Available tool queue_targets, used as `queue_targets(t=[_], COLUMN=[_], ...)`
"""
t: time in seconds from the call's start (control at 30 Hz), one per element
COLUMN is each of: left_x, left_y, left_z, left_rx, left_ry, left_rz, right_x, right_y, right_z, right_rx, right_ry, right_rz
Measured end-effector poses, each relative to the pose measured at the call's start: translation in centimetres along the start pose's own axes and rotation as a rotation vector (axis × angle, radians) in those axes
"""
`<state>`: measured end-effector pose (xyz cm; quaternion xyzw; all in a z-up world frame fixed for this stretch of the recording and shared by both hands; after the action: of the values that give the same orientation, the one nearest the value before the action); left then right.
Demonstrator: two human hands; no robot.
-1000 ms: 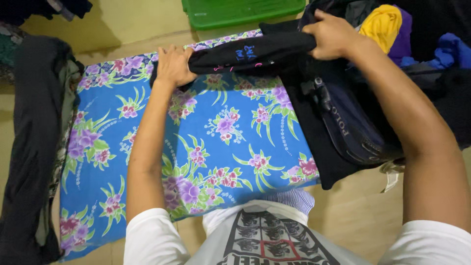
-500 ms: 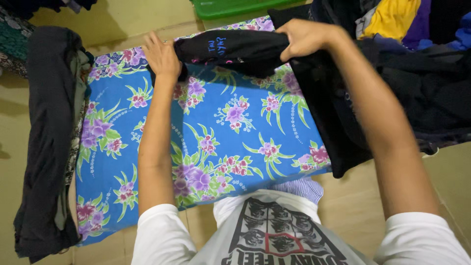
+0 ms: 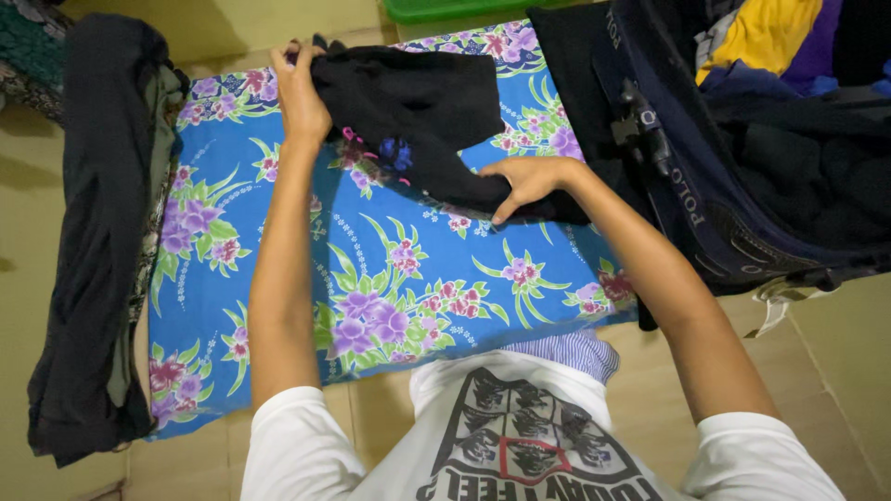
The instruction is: The person packs a suitcase by taking clothes out, folding them individually by hand on a bed with a floral sheet, and placing them back inside.
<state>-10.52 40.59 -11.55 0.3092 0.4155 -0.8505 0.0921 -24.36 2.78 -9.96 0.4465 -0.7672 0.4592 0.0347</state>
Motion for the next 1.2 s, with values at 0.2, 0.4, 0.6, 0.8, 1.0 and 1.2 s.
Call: queue_targets(t=[0.2, 0.4, 0.6, 0.8, 1.0, 1.2], left_x=[2.2, 4.1, 5.5, 6.3, 6.7, 6.7], left_y=[-4.0, -3.6, 2.0, 3.9, 4.1, -0.5], left_z=[4.1, 0.3, -7.9, -7.2, -6.1, -2.8], left_rx=[0.193, 0.186, 0.541, 1.109, 1.168, 1.229], left_ry=[0.258, 0.169, -0.110, -0.810, -0.610, -0.519], left_rz=[-0.191, -0.314, 0.173, 0.359, 0.172, 0.265], right_x=[-2.9, -6.7, -11.1, -15.2, -20.7, -24.4], right_y=[0.3, -1.4, -2.4, -3.6, -3.7, -3.5], right_z=[1.9, 4.6, 5.5, 0.6, -2.7, -1.5], right_rx=[-0.163, -0.026, 0.183, 0.208, -0.200, -0.502], right_ry=[0.005, 0.056, -0.119, -0.307, -0.371, -0.456], right_rz=[0.000, 0.452, 0.645, 0.738, 0.567, 0.689])
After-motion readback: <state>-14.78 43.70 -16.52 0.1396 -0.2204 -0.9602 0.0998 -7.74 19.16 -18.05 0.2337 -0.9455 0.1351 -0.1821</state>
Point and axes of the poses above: each hand's wrist, its own x-axis away from the middle knuckle, its own y-axis out of the palm, z = x × y, the point moved 1 cm from there along -x, towards the middle knuckle, and after that the axes turned 6 degrees about -z, right-handed, at the moved point
